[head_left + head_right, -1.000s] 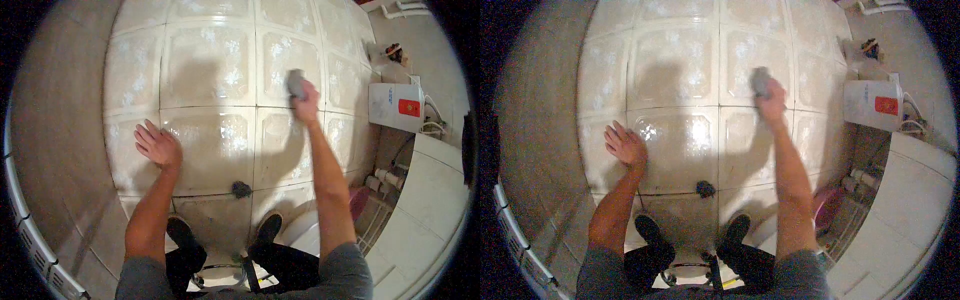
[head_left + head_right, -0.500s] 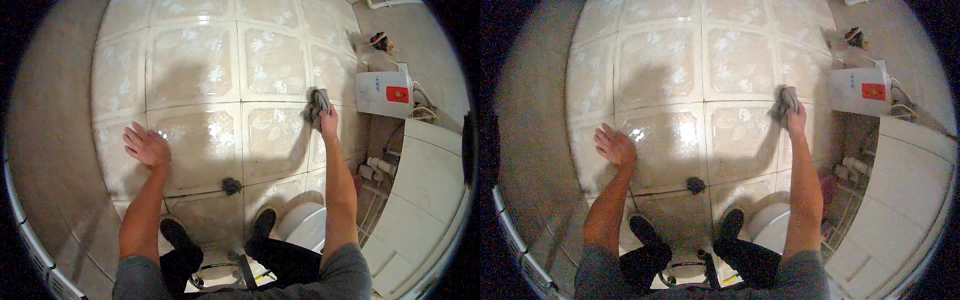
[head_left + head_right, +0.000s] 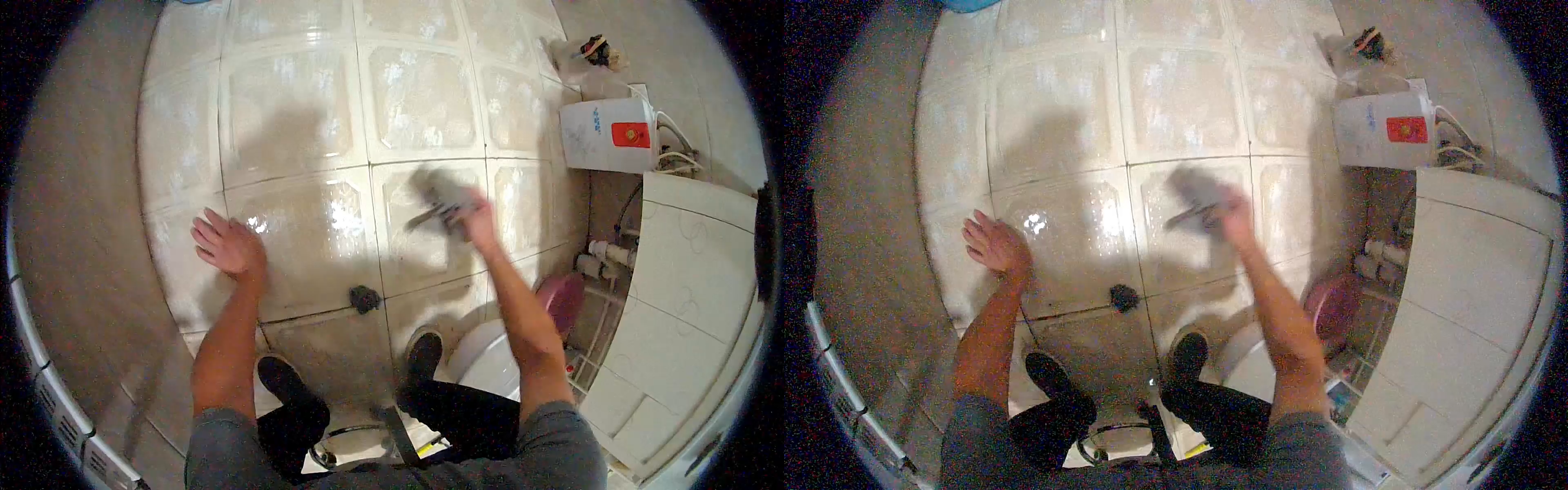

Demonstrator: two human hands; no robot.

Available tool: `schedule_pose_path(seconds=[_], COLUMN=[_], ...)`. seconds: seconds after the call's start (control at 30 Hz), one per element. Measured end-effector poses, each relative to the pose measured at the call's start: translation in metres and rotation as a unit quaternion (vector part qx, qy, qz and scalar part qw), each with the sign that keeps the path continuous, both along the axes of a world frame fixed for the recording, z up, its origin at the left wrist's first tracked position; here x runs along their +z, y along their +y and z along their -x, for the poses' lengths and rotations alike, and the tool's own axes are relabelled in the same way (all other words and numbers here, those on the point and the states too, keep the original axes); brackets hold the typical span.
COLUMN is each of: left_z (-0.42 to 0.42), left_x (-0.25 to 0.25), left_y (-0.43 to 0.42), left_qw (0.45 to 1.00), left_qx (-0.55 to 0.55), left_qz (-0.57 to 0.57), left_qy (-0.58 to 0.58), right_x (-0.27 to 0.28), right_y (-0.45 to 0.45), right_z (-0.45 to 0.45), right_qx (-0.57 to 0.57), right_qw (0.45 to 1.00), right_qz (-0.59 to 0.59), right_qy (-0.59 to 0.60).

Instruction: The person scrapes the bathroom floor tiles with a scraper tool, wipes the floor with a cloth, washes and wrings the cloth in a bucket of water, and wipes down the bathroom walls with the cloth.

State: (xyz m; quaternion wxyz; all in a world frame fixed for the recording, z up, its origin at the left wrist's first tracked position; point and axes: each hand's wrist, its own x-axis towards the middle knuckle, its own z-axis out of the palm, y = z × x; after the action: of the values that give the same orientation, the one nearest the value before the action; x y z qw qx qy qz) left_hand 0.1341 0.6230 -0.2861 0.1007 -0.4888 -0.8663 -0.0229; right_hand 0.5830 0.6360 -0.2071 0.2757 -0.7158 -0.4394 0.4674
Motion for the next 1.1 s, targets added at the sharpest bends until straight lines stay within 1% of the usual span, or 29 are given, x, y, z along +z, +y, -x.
schedule_pose_path(seconds=[0.03, 0.07, 0.13, 0.17, 0.2, 0.23, 0.27, 0.3, 0.33, 0.37, 0.43, 0.5, 0.53, 0.57, 0.6, 0.63, 0.67, 0.7, 0.73, 0.77, 0.8, 0.83, 0.9, 0.93, 0.97, 1.0, 1.03, 1.07, 1.1], left_z=[-0.001, -0.001, 0.002, 0.003, 0.003, 0.002, 0.003, 0.006, 0.007, 0.005, 0.007, 0.014, 0.016, 0.015, 0.014, 0.008, -0.002, -0.018, -0.058, -0.081, -0.109, -0.123, -0.14, -0.138, -0.134, -0.125, -0.113, -0.097, -0.079], left_x=[0.005, 0.005, -0.002, -0.006, -0.009, -0.013, -0.016, -0.018, -0.02, -0.02, -0.02, -0.017, -0.009, 0.011, 0.026, 0.026, 0.019, 0.008, 0.057, 0.036, 0.067, 0.064, 0.049, 0.048, 0.053, 0.061, 0.075, 0.094, 0.118], left_y=[0.004, 0.01, 0.012, 0.011, 0.012, 0.012, 0.011, 0.012, 0.01, 0.008, 0.01, 0.006, 0.001, -0.003, -0.009, -0.022, -0.042, -0.072, -0.078, -0.097, -0.106, -0.113, -0.13, -0.141, -0.153, -0.157, -0.159, -0.162, -0.166], left_qw=[1.0, 0.999, 0.999, 0.999, 0.999, 0.999, 1.0, 1.0, 1.0, 0.999, 0.999, 0.993, 0.993, 0.988, 0.981, 0.966, 0.942, 0.889, 0.819, 0.82, 0.787, 0.785, 0.756, 0.757, 0.755, 0.751, 0.75, 0.756, 0.742], left_qx=[0.009, 0.021, 0.014, 0.002, -0.003, -0.005, -0.005, -0.008, -0.017, -0.026, -0.026, -0.034, -0.038, -0.064, -0.088, -0.179, -0.27, -0.334, -0.328, -0.444, -0.496, -0.5, -0.543, -0.558, -0.558, -0.556, -0.551, -0.549, -0.561], left_qz=[0.024, 0.04, 0.033, 0.024, 0.033, 0.024, 0.009, 0.011, -0.003, -0.02, -0.046, -0.057, -0.06, -0.041, -0.024, -0.043, -0.058, -0.037, 0.073, 0.056, 0.026, 0.028, 0.236, 0.192, 0.195, 0.214, 0.23, 0.221, 0.244], left_qy=[0.001, 0.002, 0.016, 0.028, 0.036, 0.023, 0.011, 0.019, 0.014, 0.007, -0.009, -0.097, -0.095, -0.135, -0.173, -0.183, -0.191, -0.311, -0.465, -0.357, -0.366, -0.365, -0.28, -0.28, -0.284, -0.286, -0.285, -0.279, -0.274], right_x=[-0.007, -0.006, -0.009, -0.027, -0.054, -0.076, -0.079, -0.067, -0.047, -0.048, -0.046, -0.047, -0.057, -0.066, -0.013, -0.008, -0.003, 0.022, 0.014, -0.03, -0.049, -0.06, -0.058, -0.069, -0.043, -0.057, -0.047, -0.04, -0.038], right_y=[0.008, 0.018, 0.034, 0.037, 0.039, 0.034, 0.028, 0.026, 0.017, -0.002, -0.036, -0.062, -0.072, -0.078, -0.063, -0.051, -0.038, -0.029, -0.023, -0.022, -0.034, -0.038, -0.062, -0.087, -0.116, -0.147, -0.173, -0.192, -0.203], right_z=[-0.042, -0.073, -0.089, -0.083, -0.069, -0.048, -0.011, 0.033, 0.069, 0.092, 0.11, 0.098, 0.079, 0.057, 0.049, 0.023, -0.005, -0.012, -0.032, -0.051, -0.037, -0.01, 0.048, 0.072, 0.103, 0.115, 0.121, 0.126, 0.127], right_qx=[-0.052, -0.074, -0.201, -0.204, -0.121, -0.022, 0.02, 0.061, 0.145, 0.197, 0.276, 0.313, 0.25, 0.183, 0.085, 0.007, -0.06, -0.077, -0.054, -0.05, -0.033, -0.013, 0.102, 0.204, 0.246, 0.265, 0.308, 0.366, 0.416], right_qw=[0.998, 0.994, 0.977, 0.977, 0.946, 0.826, 0.853, 0.875, 0.883, 0.864, 0.885, 0.917, 0.954, 0.974, 0.99, 0.996, 0.996, 0.995, 0.997, 0.987, 0.95, 0.876, 0.892, 0.842, 0.858, 0.84, 0.857, 0.858, 0.862], right_qz=[-0.027, -0.079, -0.066, -0.056, -0.143, -0.217, -0.213, -0.209, -0.258, -0.271, -0.288, -0.233, -0.167, -0.097, -0.041, -0.057, -0.022, -0.038, -0.064, -0.127, -0.147, -0.163, -0.174, -0.265, -0.253, -0.287, -0.258, -0.221, -0.179], right_qy=[-0.024, -0.02, 0.011, 0.015, -0.265, -0.52, -0.477, -0.433, -0.364, -0.376, -0.239, -0.082, 0.005, 0.094, 0.103, 0.065, 0.059, 0.044, 0.002, -0.08, -0.272, -0.454, -0.404, -0.424, -0.374, -0.378, -0.323, -0.285, -0.227])
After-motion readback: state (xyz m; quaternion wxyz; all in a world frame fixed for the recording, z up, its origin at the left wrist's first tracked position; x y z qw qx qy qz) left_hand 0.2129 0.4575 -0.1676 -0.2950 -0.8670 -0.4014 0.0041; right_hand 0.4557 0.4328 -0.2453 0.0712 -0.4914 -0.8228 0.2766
